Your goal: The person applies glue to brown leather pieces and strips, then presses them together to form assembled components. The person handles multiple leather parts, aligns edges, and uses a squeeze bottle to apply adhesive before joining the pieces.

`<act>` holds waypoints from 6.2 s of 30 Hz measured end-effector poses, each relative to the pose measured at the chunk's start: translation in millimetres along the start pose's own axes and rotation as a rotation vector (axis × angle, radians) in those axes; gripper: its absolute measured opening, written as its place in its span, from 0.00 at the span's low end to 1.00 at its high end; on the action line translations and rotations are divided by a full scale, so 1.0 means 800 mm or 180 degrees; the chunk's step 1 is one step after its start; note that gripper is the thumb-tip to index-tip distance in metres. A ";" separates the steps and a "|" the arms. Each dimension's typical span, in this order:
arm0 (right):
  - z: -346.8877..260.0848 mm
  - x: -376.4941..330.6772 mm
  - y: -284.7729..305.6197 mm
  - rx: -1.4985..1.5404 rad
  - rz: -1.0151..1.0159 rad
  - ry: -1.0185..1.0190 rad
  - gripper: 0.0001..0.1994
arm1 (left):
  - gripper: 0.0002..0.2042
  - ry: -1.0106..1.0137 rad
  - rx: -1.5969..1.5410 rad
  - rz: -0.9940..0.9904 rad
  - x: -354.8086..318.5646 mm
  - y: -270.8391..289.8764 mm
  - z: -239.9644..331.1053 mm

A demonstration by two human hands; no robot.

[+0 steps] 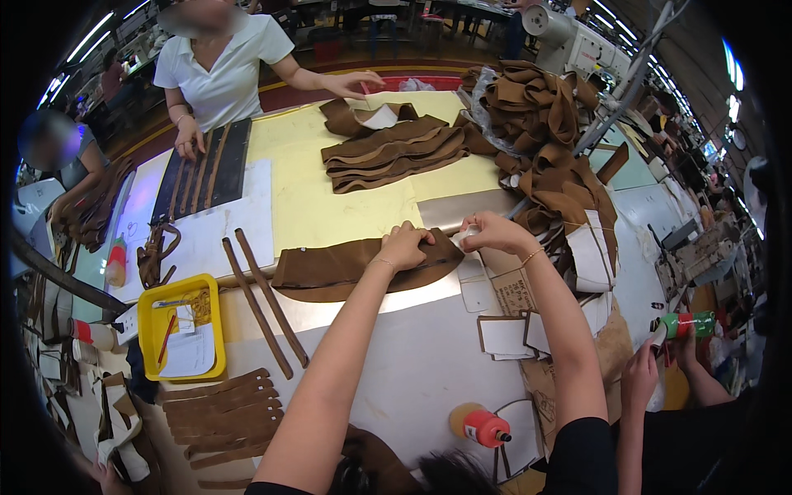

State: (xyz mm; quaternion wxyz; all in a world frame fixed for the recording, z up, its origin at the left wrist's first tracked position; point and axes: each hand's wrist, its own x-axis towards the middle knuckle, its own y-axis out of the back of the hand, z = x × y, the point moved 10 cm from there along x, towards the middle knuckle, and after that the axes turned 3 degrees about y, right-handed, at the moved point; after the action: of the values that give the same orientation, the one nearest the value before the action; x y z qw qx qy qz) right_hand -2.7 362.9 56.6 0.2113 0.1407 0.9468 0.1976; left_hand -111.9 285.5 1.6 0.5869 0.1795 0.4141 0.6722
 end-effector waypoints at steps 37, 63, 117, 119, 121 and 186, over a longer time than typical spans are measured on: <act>-0.326 -0.453 -0.307 0.0004 0.1415 0.3306 0.11 | 0.09 -0.2132 -0.3466 0.0761 -0.632 0.097 0.145; -0.298 -0.411 -0.321 -0.0301 0.1101 0.2893 0.10 | 0.10 -0.0633 -0.2856 0.0479 -0.591 0.059 0.100; -0.256 -0.411 -0.353 0.0038 0.0256 0.2186 0.10 | 0.06 -0.0533 -0.3729 -0.0216 -0.587 -0.030 0.089; -0.254 -0.410 -0.352 0.0093 0.0256 0.2119 0.11 | 0.07 -0.0544 -0.3792 -0.0173 -0.589 -0.029 0.090; -0.250 -0.409 -0.351 0.0178 0.0277 0.2013 0.14 | 0.07 -0.0539 -0.3831 -0.0147 -0.591 -0.026 0.092; -0.235 -0.434 -0.332 0.0222 0.0853 0.2310 0.09 | 0.09 -0.0032 -0.4706 0.0415 -0.600 -0.042 0.062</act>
State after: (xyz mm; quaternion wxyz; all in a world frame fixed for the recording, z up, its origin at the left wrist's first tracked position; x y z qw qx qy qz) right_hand 165.6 -51.8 217.8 -0.1700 0.1913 0.9394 0.2281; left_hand 64.3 -148.5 122.6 0.5154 -0.2353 -0.1606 0.8082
